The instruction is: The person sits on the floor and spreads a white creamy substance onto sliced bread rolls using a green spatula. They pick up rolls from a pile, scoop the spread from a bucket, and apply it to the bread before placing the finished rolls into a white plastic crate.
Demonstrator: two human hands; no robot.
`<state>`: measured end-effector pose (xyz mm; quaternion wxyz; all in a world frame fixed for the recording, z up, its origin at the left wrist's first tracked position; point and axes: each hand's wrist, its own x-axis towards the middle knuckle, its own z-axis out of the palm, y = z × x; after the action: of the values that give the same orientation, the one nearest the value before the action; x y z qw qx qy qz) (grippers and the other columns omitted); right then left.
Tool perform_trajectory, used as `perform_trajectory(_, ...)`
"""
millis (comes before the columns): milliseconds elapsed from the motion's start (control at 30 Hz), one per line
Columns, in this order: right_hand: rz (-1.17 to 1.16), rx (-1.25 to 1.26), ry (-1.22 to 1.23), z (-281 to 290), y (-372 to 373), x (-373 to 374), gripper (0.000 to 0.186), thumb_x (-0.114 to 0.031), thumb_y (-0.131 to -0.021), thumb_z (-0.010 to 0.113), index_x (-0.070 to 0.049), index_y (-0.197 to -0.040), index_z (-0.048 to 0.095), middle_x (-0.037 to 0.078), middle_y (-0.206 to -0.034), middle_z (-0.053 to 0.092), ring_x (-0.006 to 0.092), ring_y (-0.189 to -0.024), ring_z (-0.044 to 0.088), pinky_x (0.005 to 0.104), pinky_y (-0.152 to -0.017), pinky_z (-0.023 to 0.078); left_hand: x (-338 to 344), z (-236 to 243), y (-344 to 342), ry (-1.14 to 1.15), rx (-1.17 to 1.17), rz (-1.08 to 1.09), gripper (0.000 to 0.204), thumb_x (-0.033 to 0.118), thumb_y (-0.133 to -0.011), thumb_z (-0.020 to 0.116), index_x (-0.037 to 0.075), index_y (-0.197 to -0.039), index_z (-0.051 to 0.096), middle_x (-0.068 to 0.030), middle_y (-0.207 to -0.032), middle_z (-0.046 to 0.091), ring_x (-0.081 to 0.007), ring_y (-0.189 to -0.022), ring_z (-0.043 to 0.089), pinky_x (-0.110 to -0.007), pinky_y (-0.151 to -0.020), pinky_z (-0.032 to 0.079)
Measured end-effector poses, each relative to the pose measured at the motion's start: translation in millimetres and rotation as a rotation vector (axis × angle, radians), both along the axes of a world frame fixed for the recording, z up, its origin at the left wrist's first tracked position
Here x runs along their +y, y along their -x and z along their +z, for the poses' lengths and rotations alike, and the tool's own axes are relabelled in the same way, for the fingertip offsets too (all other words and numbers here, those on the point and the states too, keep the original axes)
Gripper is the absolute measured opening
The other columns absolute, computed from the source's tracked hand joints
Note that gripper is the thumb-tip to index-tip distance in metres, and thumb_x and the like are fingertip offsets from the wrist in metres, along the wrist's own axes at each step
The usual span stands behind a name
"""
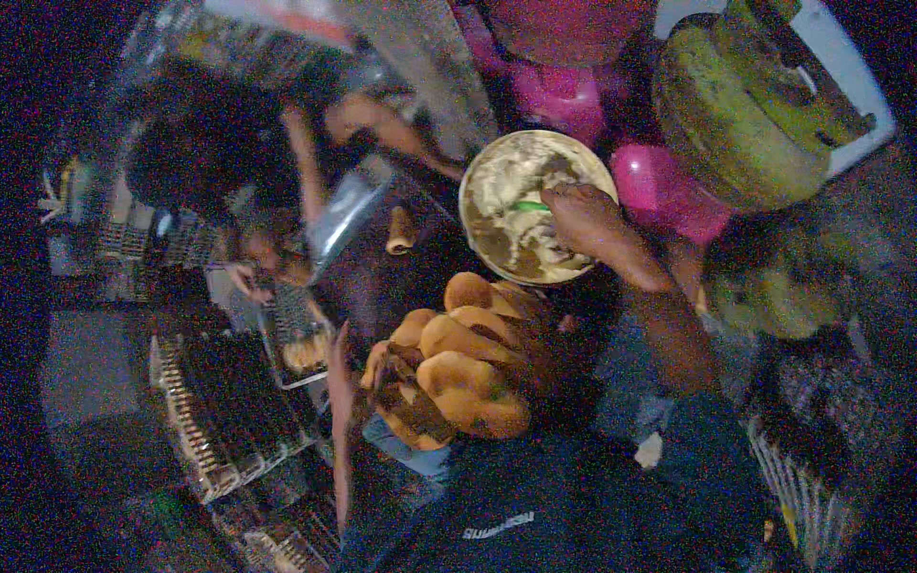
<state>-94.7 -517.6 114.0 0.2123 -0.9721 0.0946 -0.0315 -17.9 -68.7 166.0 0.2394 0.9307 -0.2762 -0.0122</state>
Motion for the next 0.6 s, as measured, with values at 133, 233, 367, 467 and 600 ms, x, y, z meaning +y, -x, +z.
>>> perform_trajectory(133, -0.148, 0.159, 0.192, 27.6, 21.1, 1.1, 0.018, -0.014, -0.080, 0.060, -0.002, -0.088, 0.069, 0.023, -0.083, 0.067, 0.0410, -0.083, 0.066, 0.0519, -0.075, 0.053, 29.0, -21.0, 84.0, -0.056, -0.057, -0.144, 0.094, 0.040, -0.072, 0.079, 0.003, -0.146, 0.034, -0.0278, -0.149, 0.032, -0.0462, -0.140, 0.026, -0.061, -0.110, 0.024)
perform_trajectory(233, -0.160, 0.191, 0.314, 33.5, 25.7, 10.4, 0.017, -0.017, -0.077, 0.062, -0.003, -0.082, 0.071, 0.020, -0.081, 0.068, 0.0391, -0.081, 0.068, 0.0513, -0.073, 0.054, 32.1, -54.3, 110.0, -0.249, -0.166, -0.179, 0.096, 0.040, -0.069, 0.077, 0.003, -0.146, 0.034, -0.0292, -0.153, 0.024, -0.0485, -0.143, 0.018, -0.062, -0.114, 0.016)
perform_trajectory(367, -0.231, 0.263, 0.313, -36.3, 18.6, 23.9, 0.017, -0.016, -0.074, 0.062, -0.004, -0.079, 0.072, 0.017, -0.083, 0.070, 0.0358, -0.082, 0.069, 0.0478, -0.071, 0.056, 19.2, -53.7, 105.9, -0.275, -0.210, -0.218, 0.096, 0.036, -0.066, 0.078, 0.004, -0.146, 0.034, -0.0292, -0.154, 0.022, -0.0473, -0.144, 0.018, -0.062, -0.114, 0.015)
perform_trajectory(467, -0.035, 0.292, 0.279, -21.0, -5.9, 56.5, 0.019, -0.011, -0.076, 0.059, 0.000, -0.084, 0.072, 0.021, -0.085, 0.070, 0.0360, -0.083, 0.071, 0.0476, -0.070, 0.057, 23.4, -44.6, 101.6, -0.311, -0.200, -0.209, 0.098, 0.036, -0.065, 0.080, 0.006, -0.146, 0.034, -0.0288, -0.152, 0.026, -0.0472, -0.143, 0.021, -0.062, -0.113, 0.018)
perform_trajectory(600, 0.172, 0.207, 0.341, -57.9, -5.9, 73.0, 0.020, -0.006, -0.076, 0.057, 0.003, -0.086, 0.072, 0.024, -0.084, 0.069, 0.0365, -0.084, 0.071, 0.0469, -0.069, 0.058, 31.3, -28.4, 90.8, -0.270, -0.088, -0.267, 0.104, 0.035, -0.058, 0.085, 0.008, -0.146, 0.036, -0.0265, -0.146, 0.033, -0.0462, -0.139, 0.028, -0.058, -0.113, 0.022)
